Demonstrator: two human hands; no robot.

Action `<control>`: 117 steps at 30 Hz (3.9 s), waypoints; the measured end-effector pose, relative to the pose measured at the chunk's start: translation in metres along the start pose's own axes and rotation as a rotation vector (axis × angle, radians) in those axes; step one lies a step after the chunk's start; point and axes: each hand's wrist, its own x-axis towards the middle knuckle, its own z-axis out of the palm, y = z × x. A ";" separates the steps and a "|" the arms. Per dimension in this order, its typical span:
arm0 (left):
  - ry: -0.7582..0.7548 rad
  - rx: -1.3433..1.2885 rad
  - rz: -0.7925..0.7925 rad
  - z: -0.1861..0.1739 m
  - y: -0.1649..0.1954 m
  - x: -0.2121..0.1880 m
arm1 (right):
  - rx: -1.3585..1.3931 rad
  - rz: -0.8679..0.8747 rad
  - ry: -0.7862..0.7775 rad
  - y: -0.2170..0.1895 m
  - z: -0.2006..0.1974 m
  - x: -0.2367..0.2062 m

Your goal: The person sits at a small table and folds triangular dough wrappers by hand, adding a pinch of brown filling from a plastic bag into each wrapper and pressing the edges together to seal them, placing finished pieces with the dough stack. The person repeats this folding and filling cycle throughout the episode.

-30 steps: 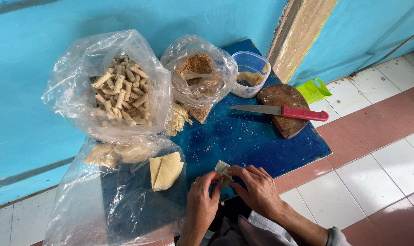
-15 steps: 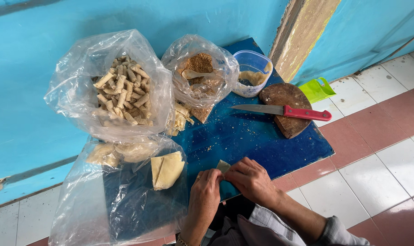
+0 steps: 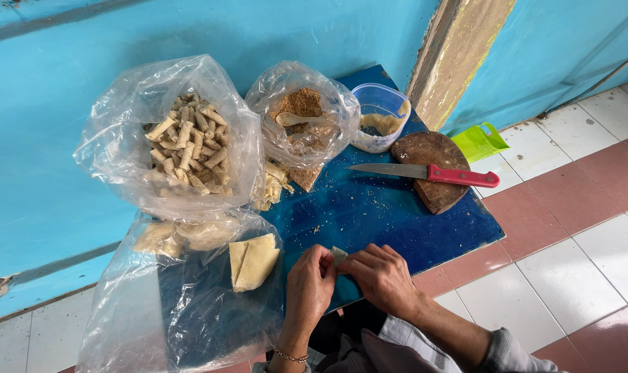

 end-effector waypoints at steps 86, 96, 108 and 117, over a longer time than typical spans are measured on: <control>0.302 0.216 0.199 0.015 -0.001 -0.011 | -0.125 -0.064 0.003 -0.016 -0.013 0.030; 0.356 -0.072 0.294 -0.025 -0.026 -0.089 | 0.075 -0.361 -0.042 -0.080 -0.051 0.026; 0.653 -0.151 0.050 -0.105 -0.172 -0.145 | 0.124 -0.324 0.883 -0.141 -0.058 0.200; 0.723 -0.063 0.193 -0.132 -0.089 -0.141 | 0.103 -0.607 0.096 -0.143 0.022 0.172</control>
